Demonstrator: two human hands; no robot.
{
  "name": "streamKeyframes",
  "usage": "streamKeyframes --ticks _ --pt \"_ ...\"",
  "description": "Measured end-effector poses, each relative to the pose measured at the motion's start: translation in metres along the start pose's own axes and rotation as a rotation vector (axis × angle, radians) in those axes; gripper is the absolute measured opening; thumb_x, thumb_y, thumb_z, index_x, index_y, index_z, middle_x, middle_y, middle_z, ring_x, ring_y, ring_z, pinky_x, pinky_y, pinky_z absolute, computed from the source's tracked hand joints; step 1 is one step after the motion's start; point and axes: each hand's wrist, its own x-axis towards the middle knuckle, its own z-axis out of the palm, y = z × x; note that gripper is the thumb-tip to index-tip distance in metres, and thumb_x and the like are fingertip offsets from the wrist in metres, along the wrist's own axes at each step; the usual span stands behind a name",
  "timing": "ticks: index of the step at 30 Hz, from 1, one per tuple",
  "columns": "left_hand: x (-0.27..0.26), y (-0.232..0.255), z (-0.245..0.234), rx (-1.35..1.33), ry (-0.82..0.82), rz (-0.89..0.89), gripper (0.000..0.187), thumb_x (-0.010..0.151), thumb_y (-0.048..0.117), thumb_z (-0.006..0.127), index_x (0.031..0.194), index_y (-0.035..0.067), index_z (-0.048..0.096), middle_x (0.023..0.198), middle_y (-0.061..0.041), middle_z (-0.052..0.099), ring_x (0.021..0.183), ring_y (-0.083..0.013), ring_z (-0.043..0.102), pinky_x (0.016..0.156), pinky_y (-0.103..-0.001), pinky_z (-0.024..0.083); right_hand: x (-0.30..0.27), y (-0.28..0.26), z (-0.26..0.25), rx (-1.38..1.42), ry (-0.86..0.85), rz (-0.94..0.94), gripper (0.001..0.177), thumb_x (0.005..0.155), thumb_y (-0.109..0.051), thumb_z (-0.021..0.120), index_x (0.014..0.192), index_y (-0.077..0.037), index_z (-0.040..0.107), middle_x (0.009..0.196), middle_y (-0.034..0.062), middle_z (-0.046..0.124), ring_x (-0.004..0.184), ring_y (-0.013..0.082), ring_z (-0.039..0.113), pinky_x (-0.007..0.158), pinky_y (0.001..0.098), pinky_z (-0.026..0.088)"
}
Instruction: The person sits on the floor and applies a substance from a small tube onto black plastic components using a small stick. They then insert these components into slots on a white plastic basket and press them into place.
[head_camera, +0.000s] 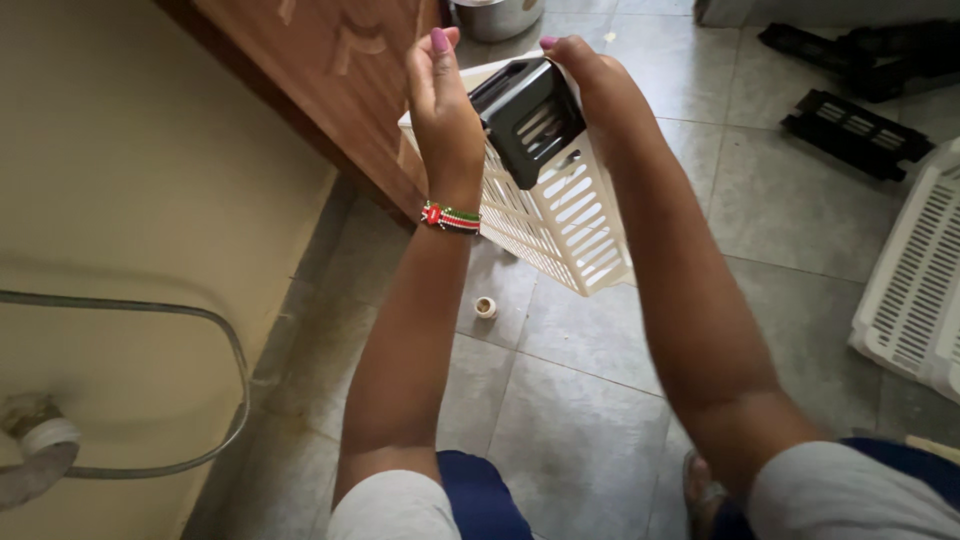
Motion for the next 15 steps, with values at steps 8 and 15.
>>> streamKeyframes --ticks 8,15 --pt "0.031 0.023 -0.041 -0.007 0.089 0.045 0.043 0.114 0.037 0.041 0.125 0.001 0.063 0.125 -0.011 0.069 0.120 -0.0228 0.062 0.108 -0.036 0.045 0.041 -0.013 -0.025 0.090 -0.057 0.237 0.049 0.088 -0.040 0.068 0.130 -0.016 0.058 0.100 0.0087 0.069 0.083 0.0194 0.071 0.079 0.0392 0.063" --pt "-0.004 0.026 0.011 0.148 0.060 0.207 0.033 0.117 0.033 0.044 0.124 0.006 0.061 0.116 -0.008 0.070 0.115 -0.0227 0.064 0.109 -0.036 0.047 0.027 -0.017 -0.013 0.132 -0.070 0.326 0.042 0.086 -0.037 0.062 0.121 -0.014 0.060 0.088 0.0088 0.070 0.077 0.0204 0.069 0.072 0.0416 0.060"
